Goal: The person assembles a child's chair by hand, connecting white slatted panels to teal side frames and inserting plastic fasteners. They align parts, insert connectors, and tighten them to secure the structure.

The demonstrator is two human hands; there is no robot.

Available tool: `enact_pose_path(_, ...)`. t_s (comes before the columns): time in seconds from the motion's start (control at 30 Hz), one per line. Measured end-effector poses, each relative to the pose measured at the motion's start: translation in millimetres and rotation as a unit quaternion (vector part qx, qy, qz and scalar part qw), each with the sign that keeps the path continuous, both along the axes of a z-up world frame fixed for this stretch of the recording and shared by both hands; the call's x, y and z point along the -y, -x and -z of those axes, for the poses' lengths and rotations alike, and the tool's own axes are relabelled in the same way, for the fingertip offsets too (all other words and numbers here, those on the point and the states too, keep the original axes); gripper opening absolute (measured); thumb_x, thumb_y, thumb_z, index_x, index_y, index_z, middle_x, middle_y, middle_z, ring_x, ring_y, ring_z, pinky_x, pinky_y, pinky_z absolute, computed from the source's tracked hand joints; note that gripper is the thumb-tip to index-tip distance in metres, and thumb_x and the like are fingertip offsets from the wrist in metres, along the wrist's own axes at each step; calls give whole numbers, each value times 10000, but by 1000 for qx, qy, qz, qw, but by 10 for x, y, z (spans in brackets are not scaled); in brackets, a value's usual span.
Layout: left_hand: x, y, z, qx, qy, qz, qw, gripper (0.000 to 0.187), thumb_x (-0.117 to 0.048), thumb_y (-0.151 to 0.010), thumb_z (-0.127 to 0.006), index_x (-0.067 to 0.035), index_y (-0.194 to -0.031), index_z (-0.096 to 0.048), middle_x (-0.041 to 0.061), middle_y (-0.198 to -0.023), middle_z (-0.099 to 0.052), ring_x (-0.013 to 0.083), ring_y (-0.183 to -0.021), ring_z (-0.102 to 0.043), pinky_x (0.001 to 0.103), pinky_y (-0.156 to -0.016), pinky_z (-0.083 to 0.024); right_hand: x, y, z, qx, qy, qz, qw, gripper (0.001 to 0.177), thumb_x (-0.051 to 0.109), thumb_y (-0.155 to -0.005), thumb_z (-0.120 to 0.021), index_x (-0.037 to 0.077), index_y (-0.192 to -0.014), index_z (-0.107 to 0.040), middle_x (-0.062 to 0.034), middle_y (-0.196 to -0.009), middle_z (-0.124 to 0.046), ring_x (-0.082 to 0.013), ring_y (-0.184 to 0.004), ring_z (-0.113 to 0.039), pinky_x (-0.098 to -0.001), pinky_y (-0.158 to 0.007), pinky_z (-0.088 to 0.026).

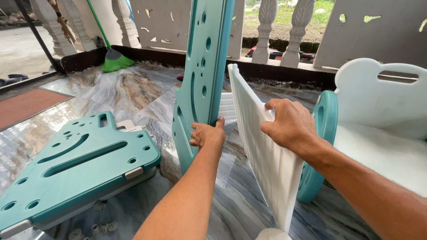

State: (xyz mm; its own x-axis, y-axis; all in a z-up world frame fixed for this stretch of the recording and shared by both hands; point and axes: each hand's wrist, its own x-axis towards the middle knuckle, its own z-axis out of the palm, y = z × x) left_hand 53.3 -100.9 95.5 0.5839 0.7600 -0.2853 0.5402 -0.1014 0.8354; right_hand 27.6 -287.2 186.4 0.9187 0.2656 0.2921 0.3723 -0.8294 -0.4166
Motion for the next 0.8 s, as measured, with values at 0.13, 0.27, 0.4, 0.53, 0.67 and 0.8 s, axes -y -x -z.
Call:
enact_pose_path(0.13, -35, -33, 20, 24, -4, 4, 1000, 930, -528, -847, -770, -38, -1482, -300, 211, -1434, -440, 383, -1393, -381, 495, -927, -588, 6, -74, -24, 26, 5, 10, 1000, 562, 144, -696, -701, 115, -1256, -703, -159, -958, -768, -330, -906, -740, -470, -845, -567)
enact_pose_path(0.27, 19, 22, -64, 66, -37, 39, 996, 993, -598, -841, -730, -17, -1502, -270, 260, -1461, -384, 429, -1376, -362, 535, -1007, -519, 37, -208, -117, 60, -9, 40, 997, 488, 189, -721, -728, 170, -1208, -739, -135, -1004, -762, -326, -1005, -710, -476, -901, -538)
enact_pose_path(0.4, 495, 435, -117, 314, -237, 116, 912, 976, -775, -894, -438, 60, -1397, -482, 295, -1385, -486, 446, -1329, -400, 523, -1143, -274, 26, -333, -239, 48, -34, 104, 993, 405, 243, -739, -767, 218, -1142, -780, -124, -1040, -759, -332, -1043, -695, -474, -932, -531)
enact_pose_path(0.53, 1101, 1154, -68, 435, -141, 297, 838, 875, -687, -941, -473, 36, -1432, -519, 276, -1479, -450, 438, -1378, -399, 483, -1121, -361, -24, -331, -319, -8, -58, 152, 987, 329, 253, -767, -769, 233, -1094, -799, -111, -1024, -790, -312, -1046, -709, -466, -942, -538)
enact_pose_path(0.67, 1095, 1514, -133, 438, -286, 269, 809, 862, -476, -822, -710, 74, -1437, -461, 280, -1334, -570, 423, -1216, -584, 461, -952, -515, -76, -110, -432, -16, -73, 163, 984, 248, 258, -772, -783, 225, -1014, -825, -77, -1063, -773, -295, -1055, -709, -452, -940, -538)
enact_pose_path(0.8, 1070, 1653, -211, 454, -345, 189, 800, 606, -166, -897, -681, 18, -1446, -501, 232, -1287, -689, 364, -1065, -730, 402, -909, -590, -184, 302, -649, -17, -67, 143, 987, 194, 275, -792, -782, 234, -974, -833, -64, -1038, -776, -279, -1017, -713, -436, -911, -544)
